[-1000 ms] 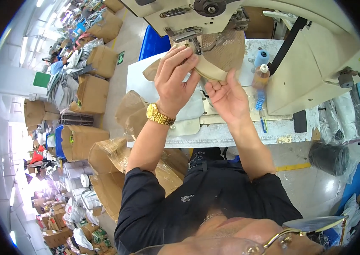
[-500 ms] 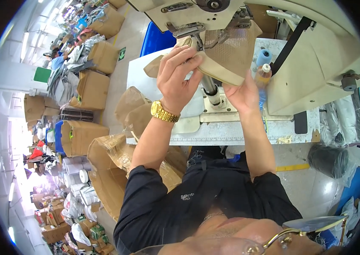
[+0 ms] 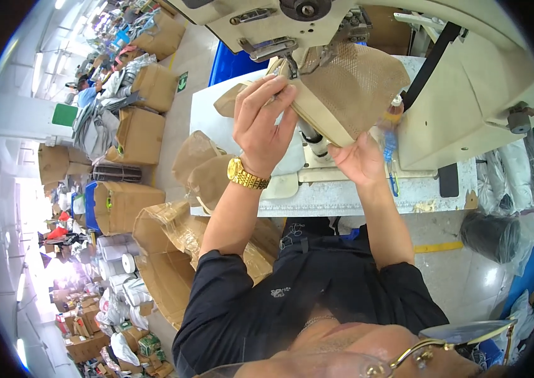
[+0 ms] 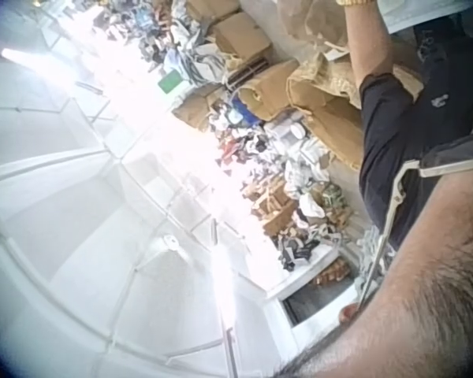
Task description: Sewing pieces of tan mesh fabric together using an industrial sewing machine at a workstation.
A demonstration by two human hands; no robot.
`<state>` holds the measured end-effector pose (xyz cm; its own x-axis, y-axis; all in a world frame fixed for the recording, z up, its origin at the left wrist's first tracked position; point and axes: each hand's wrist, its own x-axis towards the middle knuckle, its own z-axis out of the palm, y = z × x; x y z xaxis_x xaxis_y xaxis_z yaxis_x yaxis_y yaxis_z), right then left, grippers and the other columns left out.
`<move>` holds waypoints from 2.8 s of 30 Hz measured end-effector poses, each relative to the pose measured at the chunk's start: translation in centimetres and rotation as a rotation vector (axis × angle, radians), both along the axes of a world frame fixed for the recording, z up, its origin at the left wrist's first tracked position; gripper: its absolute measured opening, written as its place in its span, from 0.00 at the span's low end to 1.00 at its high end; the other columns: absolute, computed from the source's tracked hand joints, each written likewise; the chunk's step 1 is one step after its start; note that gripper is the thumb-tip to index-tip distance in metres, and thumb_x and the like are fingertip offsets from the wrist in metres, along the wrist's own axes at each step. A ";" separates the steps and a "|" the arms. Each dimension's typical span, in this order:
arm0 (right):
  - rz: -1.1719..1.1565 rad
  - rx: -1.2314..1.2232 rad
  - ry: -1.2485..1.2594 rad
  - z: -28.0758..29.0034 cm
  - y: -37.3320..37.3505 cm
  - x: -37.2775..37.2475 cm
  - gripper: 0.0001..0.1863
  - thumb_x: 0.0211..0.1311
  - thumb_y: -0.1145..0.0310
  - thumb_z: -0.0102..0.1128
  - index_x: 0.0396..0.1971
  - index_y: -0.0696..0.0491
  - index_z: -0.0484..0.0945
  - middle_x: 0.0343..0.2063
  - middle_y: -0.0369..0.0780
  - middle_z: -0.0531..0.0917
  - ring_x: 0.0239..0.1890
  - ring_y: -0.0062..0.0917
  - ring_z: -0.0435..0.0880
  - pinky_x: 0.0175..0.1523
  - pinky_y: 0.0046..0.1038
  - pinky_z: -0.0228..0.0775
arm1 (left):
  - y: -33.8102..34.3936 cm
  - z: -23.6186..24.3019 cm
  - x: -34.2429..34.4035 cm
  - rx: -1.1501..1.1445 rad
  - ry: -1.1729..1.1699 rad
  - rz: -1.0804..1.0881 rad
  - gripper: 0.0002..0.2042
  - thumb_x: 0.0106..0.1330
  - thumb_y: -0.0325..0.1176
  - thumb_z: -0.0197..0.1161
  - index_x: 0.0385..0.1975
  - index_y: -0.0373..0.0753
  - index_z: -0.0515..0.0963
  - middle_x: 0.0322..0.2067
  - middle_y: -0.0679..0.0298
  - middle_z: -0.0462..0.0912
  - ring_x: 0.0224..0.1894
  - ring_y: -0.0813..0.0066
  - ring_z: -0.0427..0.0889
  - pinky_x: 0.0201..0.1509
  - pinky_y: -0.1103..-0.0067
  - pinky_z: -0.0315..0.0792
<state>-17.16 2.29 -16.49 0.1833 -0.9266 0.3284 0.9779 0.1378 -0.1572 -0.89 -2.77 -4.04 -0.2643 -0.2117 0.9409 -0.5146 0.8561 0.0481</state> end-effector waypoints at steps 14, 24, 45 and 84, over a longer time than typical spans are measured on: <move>0.018 0.044 0.029 2.1 3.1 1.6 0.23 0.58 0.70 0.66 0.55 0.46 0.74 0.57 0.36 0.77 0.56 0.29 0.77 0.52 0.36 0.72 | 0.2 0.4 0.5 0.090 0.018 -0.024 0.13 0.50 0.19 0.68 0.37 0.35 0.83 0.43 0.59 0.84 0.49 0.60 0.82 0.52 0.71 0.76; -0.029 0.073 0.070 2.0 4.4 4.0 0.20 0.57 0.72 0.67 0.51 0.45 0.77 0.53 0.32 0.80 0.55 0.23 0.76 0.52 0.36 0.69 | 0.3 0.2 0.6 0.111 0.022 -0.005 0.16 0.49 0.18 0.66 0.39 0.36 0.83 0.44 0.59 0.84 0.50 0.59 0.81 0.53 0.70 0.76; 0.073 0.100 0.143 3.9 6.3 4.3 0.31 0.58 0.51 0.67 0.59 0.45 0.70 0.58 0.36 0.75 0.63 0.35 0.69 0.60 0.37 0.65 | -0.1 0.0 1.0 0.065 -0.009 -0.026 0.15 0.48 0.20 0.68 0.38 0.37 0.84 0.44 0.60 0.84 0.49 0.61 0.82 0.51 0.72 0.77; -0.901 0.093 1.384 7.2 9.2 -3.6 0.20 0.62 0.67 0.65 0.49 0.61 0.73 0.36 0.39 0.82 0.38 0.19 0.78 0.45 0.24 0.71 | -0.1 0.2 1.1 0.007 -0.060 -0.047 0.14 0.49 0.20 0.69 0.38 0.38 0.85 0.43 0.60 0.84 0.49 0.62 0.83 0.51 0.73 0.78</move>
